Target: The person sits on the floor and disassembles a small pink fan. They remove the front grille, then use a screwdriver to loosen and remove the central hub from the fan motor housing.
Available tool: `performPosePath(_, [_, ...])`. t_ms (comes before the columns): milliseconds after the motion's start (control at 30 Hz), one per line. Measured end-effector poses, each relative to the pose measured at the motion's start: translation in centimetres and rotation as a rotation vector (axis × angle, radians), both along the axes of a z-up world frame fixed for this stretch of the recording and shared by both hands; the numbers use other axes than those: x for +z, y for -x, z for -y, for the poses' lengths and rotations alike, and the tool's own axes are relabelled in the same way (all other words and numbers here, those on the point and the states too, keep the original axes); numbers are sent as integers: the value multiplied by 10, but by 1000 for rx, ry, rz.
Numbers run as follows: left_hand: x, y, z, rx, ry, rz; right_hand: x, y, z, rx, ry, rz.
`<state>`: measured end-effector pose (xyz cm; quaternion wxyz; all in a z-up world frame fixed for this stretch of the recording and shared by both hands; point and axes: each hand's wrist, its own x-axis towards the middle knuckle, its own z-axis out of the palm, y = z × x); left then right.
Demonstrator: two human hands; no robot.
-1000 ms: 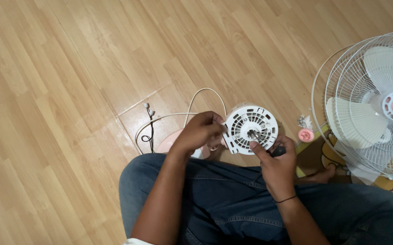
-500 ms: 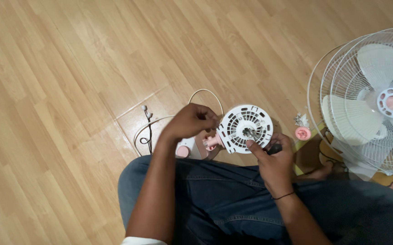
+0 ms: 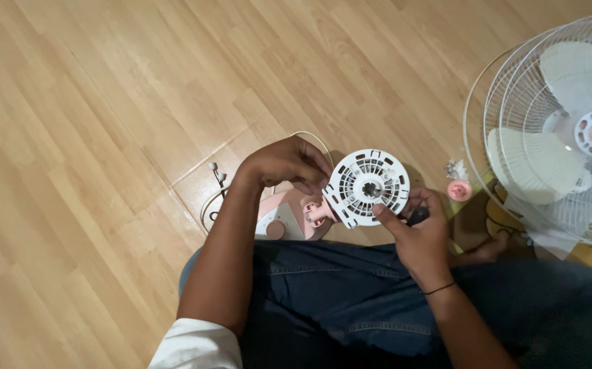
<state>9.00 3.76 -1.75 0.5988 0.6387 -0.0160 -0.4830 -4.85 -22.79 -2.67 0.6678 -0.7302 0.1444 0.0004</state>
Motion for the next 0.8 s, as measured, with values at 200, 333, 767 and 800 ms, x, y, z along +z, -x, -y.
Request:
performPosePath(200, [0,-9,6,-58,-24,-35,6,-2,0,11,29,0])
performPosePath(333, [4,-7,6,-74,3,-22,9,-1,-1,17,-7,3])
performPosePath(767, [-3,-2,9,-11,32,-13,6,1,0,12,-65,-37])
performPosePath(800, [-4,-1,9,-1,47,-20,5,1,0,7,-66,-35])
